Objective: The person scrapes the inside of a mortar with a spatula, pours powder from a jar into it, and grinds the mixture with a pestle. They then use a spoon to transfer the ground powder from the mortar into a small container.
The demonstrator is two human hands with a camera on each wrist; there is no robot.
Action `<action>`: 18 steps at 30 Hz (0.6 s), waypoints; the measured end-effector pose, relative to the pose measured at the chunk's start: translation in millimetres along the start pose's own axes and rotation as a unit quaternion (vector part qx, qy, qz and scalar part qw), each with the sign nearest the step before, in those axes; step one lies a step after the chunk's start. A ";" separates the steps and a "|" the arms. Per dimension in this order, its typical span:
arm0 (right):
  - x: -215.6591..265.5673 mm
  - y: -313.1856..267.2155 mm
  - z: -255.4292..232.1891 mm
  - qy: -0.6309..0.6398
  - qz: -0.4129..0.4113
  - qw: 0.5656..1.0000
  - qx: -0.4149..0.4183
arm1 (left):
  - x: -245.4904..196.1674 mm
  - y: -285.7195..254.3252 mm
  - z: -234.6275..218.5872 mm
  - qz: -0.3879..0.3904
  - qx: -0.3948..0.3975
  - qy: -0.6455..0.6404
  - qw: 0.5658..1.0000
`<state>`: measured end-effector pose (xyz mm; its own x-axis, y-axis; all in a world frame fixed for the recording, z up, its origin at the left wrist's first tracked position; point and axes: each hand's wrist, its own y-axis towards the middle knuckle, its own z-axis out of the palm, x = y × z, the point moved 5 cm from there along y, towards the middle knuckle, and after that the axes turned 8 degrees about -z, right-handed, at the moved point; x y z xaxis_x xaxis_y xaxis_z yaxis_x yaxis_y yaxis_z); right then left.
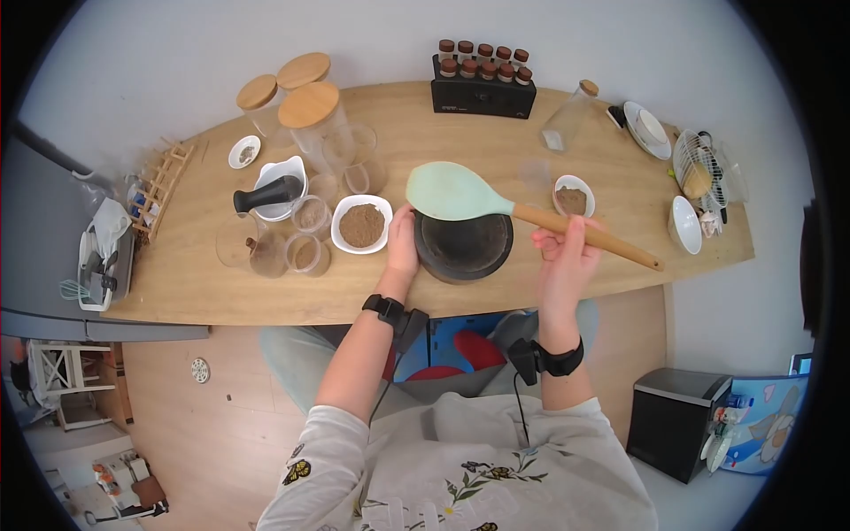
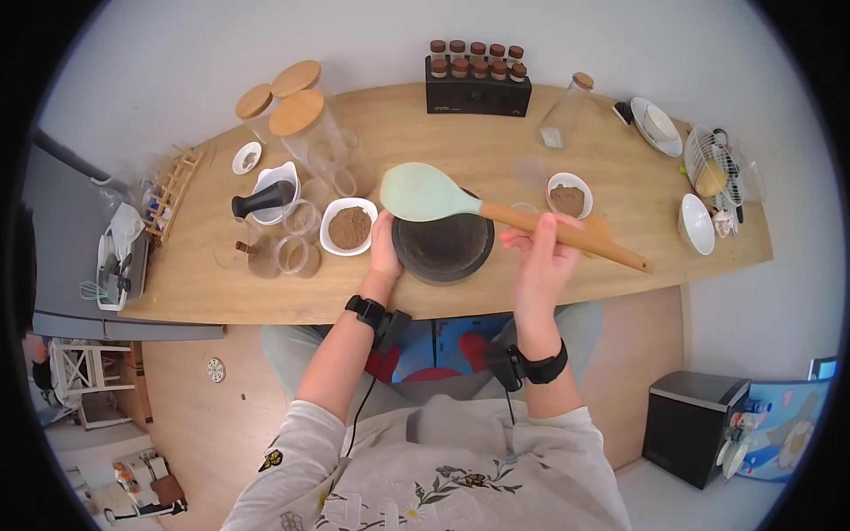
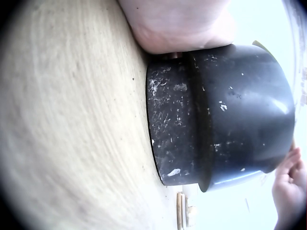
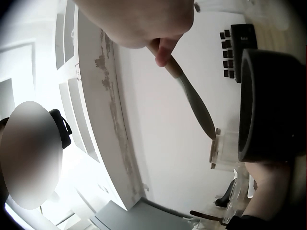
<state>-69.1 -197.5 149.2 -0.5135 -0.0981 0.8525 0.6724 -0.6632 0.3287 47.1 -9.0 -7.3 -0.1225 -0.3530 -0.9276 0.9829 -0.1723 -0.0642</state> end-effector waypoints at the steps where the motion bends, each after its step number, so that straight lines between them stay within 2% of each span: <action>1: 2.1 1.4 -7.3 -0.004 -0.002 1.000 -0.016 | -1.0 -1.4 1.2 -0.004 -0.002 -0.006 1.000; 6: 7.9 -2.6 -51.7 0.009 0.011 0.998 -0.066 | -4.0 -0.1 5.4 -0.015 0.009 -0.042 0.999; 9: 5.2 -7.3 -79.4 0.022 0.053 0.992 -0.115 | -3.6 -0.5 5.4 -0.017 0.005 -0.054 0.998; 14: 10.8 -16.1 -105.8 0.038 0.067 0.983 -0.168 | -7.6 -5.7 9.0 -0.033 0.014 -0.100 0.994; 18: 15.3 -17.6 -113.5 0.061 0.060 0.973 -0.215 | -18.7 -12.6 14.1 -0.072 -0.039 -0.150 0.985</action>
<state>-149.3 -271.6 110.3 -0.5213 -0.2644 0.8114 0.4606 -0.8876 0.0067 35.1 -13.2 16.0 -0.2840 -0.5884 -0.7571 0.9588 -0.1722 -0.2258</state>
